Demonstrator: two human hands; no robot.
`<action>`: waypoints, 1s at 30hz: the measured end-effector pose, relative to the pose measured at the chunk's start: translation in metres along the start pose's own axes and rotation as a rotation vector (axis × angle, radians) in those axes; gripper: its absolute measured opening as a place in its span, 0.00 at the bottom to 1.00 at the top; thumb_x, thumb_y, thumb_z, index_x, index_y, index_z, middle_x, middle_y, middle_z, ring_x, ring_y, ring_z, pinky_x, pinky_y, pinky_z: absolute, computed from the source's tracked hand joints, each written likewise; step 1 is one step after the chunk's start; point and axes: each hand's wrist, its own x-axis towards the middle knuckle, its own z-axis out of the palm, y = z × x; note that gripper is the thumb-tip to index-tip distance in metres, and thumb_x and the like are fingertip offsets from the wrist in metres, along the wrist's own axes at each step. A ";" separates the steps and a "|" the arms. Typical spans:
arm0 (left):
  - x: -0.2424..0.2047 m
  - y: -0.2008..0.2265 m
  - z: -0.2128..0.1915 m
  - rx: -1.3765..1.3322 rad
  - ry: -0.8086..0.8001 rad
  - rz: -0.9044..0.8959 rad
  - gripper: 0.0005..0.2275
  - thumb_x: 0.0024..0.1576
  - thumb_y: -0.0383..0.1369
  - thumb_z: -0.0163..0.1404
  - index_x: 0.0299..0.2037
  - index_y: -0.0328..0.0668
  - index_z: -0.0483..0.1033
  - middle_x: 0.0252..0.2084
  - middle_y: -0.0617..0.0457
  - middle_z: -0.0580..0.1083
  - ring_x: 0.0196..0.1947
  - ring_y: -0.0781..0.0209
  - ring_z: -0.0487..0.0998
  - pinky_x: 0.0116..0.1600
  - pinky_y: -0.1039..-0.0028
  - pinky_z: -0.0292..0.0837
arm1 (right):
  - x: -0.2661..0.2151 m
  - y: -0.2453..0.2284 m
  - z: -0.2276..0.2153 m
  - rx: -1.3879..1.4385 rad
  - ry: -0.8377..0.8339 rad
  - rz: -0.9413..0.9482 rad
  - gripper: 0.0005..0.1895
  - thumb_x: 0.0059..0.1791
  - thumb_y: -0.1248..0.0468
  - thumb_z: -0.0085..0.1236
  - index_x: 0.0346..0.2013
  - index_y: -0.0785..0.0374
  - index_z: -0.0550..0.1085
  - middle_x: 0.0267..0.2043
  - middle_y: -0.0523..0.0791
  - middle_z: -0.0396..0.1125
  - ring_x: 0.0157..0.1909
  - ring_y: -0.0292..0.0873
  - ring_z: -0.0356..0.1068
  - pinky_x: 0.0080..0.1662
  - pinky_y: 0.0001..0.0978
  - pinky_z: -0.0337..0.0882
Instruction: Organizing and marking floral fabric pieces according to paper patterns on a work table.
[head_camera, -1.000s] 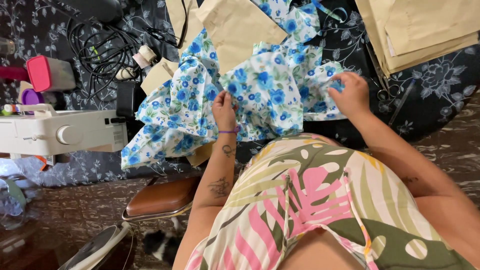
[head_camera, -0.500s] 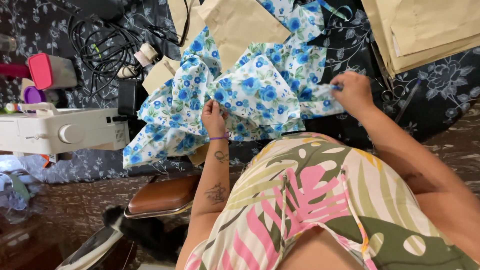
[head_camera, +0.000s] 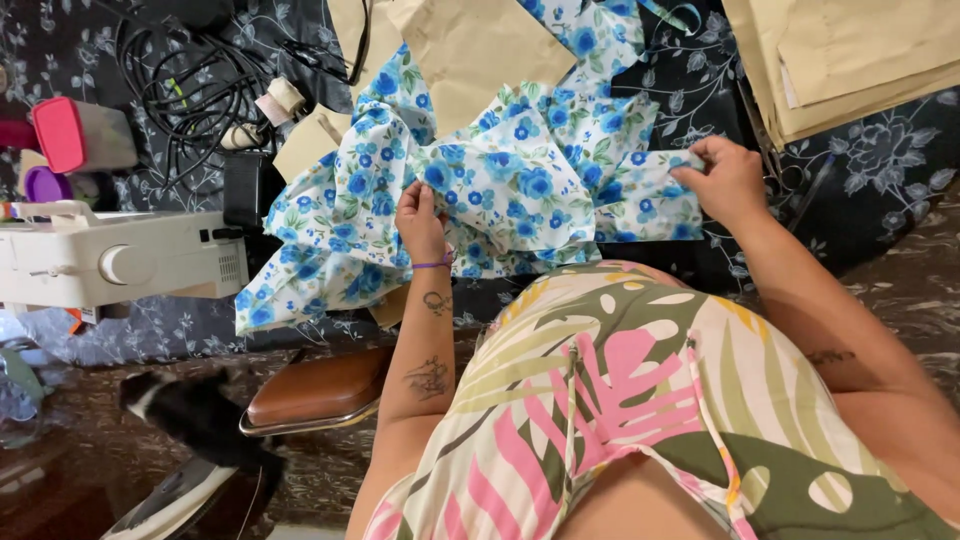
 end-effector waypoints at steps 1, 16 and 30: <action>-0.005 0.007 0.003 0.001 0.001 0.002 0.11 0.68 0.36 0.55 0.57 0.44 0.79 0.43 0.55 0.76 0.36 0.67 0.76 0.35 0.74 0.80 | 0.003 0.006 0.003 0.002 0.000 -0.001 0.20 0.47 0.56 0.77 0.50 0.56 0.82 0.43 0.48 0.79 0.44 0.51 0.79 0.44 0.40 0.77; 0.029 -0.093 -0.001 0.100 -0.269 0.063 0.11 0.63 0.35 0.64 0.51 0.42 0.80 0.33 0.55 0.78 0.32 0.66 0.78 0.31 0.72 0.78 | -0.047 -0.017 0.018 -0.198 -0.033 -0.589 0.42 0.35 0.35 0.76 0.56 0.53 0.81 0.46 0.42 0.80 0.51 0.49 0.78 0.52 0.42 0.76; -0.074 0.063 0.091 0.403 -0.679 0.507 0.24 0.61 0.34 0.65 0.68 0.57 0.75 0.58 0.50 0.82 0.56 0.45 0.85 0.57 0.59 0.83 | -0.085 -0.018 0.054 -0.505 0.067 -0.618 0.39 0.34 0.42 0.75 0.57 0.50 0.78 0.41 0.40 0.75 0.45 0.50 0.77 0.43 0.49 0.76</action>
